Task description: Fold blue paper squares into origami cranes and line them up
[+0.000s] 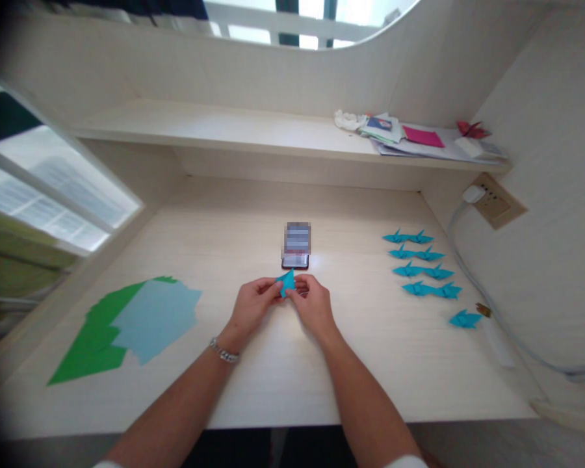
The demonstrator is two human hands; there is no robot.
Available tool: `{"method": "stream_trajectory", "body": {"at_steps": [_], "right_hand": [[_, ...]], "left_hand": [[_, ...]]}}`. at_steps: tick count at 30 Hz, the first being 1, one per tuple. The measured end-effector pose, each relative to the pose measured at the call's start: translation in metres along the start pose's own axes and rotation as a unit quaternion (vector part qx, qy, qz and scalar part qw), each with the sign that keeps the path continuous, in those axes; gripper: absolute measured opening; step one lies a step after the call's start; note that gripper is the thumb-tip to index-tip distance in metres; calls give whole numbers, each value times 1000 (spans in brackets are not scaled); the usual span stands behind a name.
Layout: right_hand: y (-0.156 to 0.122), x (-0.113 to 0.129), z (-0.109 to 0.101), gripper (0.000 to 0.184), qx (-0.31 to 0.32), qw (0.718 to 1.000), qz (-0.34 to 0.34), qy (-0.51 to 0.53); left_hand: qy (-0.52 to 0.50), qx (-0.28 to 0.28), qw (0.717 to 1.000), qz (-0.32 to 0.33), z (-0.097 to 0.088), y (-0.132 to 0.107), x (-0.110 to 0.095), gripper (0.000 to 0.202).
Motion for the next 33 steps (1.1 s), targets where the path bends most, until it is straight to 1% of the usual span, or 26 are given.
{"method": "stream_trajectory", "body": {"at_steps": [3,5,7,9,10,12,16,18,20,22,24,27,30,33], "right_hand": [[0,-2,-1,28,-4,1000,-8,-1],[2,-4,-1,25,-6,1000,3,11],[4,-7,1,26,-5,997,38,65],[6,-11,2,27,-2,988,71,137],[7,-11,3,27,-1,984,79,161],[7,-10,4,28,0,982,73,172],[1,0,4,30,-11,994,9,107],[-2,5,5,35,-10,998,-19,64],[-4,8,6,41,0,999,-33,27],[-4,9,6,43,5,999,-33,3],[-4,9,5,40,3,1000,-27,-10],[-3,7,2,29,-4,999,-28,-16],[1,1,2,26,-5,999,-1,38],[5,-7,3,27,7,986,62,156]], "left_hand": [[-62,-7,998,-7,1,0,2,34],[-85,-10,996,-16,2,0,2,35],[-92,-15,995,-26,3,0,2,38],[-88,-17,995,-32,4,1,2,38],[-82,-19,996,-33,4,1,3,38],[-66,-25,997,-27,3,1,3,37],[-19,-47,999,-6,0,1,3,34],[2,-59,998,4,-1,0,1,32],[19,-67,998,10,-1,-1,-1,30],[25,-63,998,11,0,-2,-1,29],[21,-52,998,11,1,-2,0,29],[7,-40,999,8,1,-2,3,30],[-20,-34,999,3,1,0,5,30],[-47,-29,998,-12,1,1,4,32]]}}
Point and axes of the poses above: each hand's wrist, its own y-axis towards the middle knuckle, its own z-axis out of the palm, x = y × z, the point moved 3 cm from there along y, towards the middle knuckle, and after that the axes turned 12 degrees about x, right-handed, at the moved point
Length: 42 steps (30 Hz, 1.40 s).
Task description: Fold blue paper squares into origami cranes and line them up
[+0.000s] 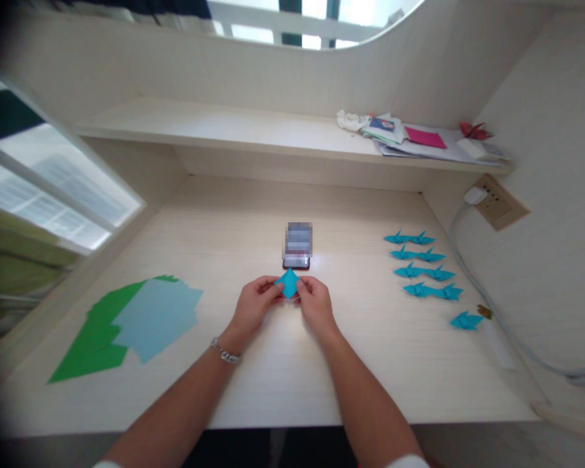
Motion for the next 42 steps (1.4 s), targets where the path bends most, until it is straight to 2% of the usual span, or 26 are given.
{"method": "stream_trajectory", "body": {"at_steps": [4,7,9,11,14,17,25,34,42], "right_hand": [[2,-3,1,27,21,987,64,143],[0,-2,2,26,34,977,85,192],[0,0,1,25,24,984,64,163],[0,1,-3,25,-13,996,13,88],[0,1,-7,23,-61,996,-51,-33],[-2,2,-7,19,-70,990,-59,-110],[-11,16,-2,16,-77,964,-94,-236],[-14,21,1,20,-69,945,-133,-290],[-15,19,4,17,-47,950,-152,-270]], "left_hand": [[-52,35,998,-24,5,-2,-4,30],[-100,60,992,-40,8,-5,-6,27],[-103,57,992,-42,8,-5,-6,26],[-87,47,994,-37,8,-5,-6,27],[-65,40,997,-32,8,-5,-5,29],[-58,42,997,-30,8,-5,-3,30],[-83,40,995,-33,11,-5,-2,36],[-108,23,994,-24,11,-5,-3,30],[-106,0,994,-22,8,-4,-4,31]]}}
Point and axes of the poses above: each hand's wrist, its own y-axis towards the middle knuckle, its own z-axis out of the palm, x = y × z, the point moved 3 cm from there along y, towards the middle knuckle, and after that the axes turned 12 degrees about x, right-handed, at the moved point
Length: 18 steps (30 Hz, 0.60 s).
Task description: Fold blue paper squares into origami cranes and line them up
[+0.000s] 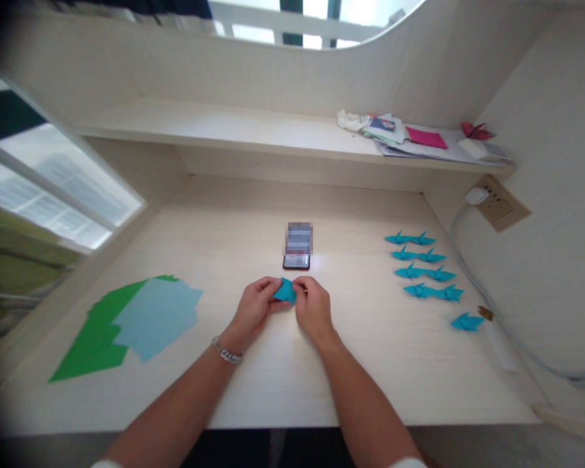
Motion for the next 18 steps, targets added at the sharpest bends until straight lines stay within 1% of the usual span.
{"method": "stream_trajectory", "body": {"at_steps": [5,9,13,18], "right_hand": [[2,-4,2,17,33,999,9,26],[3,-3,-1,15,31,999,12,30],[3,-1,-4,14,24,999,-7,38],[2,3,-5,13,34,997,-24,71]], "left_hand": [[30,0,1000,11,-1,1,1,35],[36,14,999,4,0,0,0,35],[18,21,1000,-1,1,-1,-2,33],[-22,21,1000,5,-1,0,-6,28]]}}
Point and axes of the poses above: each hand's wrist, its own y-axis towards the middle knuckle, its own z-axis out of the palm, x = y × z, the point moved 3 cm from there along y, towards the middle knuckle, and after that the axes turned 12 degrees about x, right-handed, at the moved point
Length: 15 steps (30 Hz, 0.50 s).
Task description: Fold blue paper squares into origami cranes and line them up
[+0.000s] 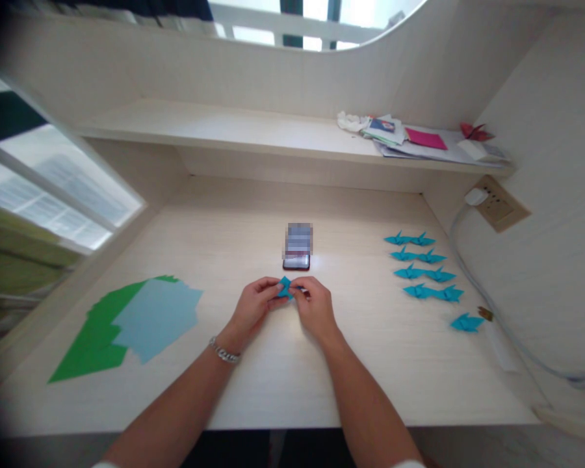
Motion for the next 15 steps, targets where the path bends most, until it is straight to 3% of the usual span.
{"method": "stream_trajectory", "body": {"at_steps": [6,12,15], "right_hand": [[0,1,0,17,14,999,6,40],[1,-9,0,20,15,995,68,71],[0,-7,-1,30,33,996,61,55]], "left_hand": [[12,1,1000,17,-3,2,0,23],[157,15,987,32,-8,3,1,20],[211,44,976,35,-7,2,-3,25]]}}
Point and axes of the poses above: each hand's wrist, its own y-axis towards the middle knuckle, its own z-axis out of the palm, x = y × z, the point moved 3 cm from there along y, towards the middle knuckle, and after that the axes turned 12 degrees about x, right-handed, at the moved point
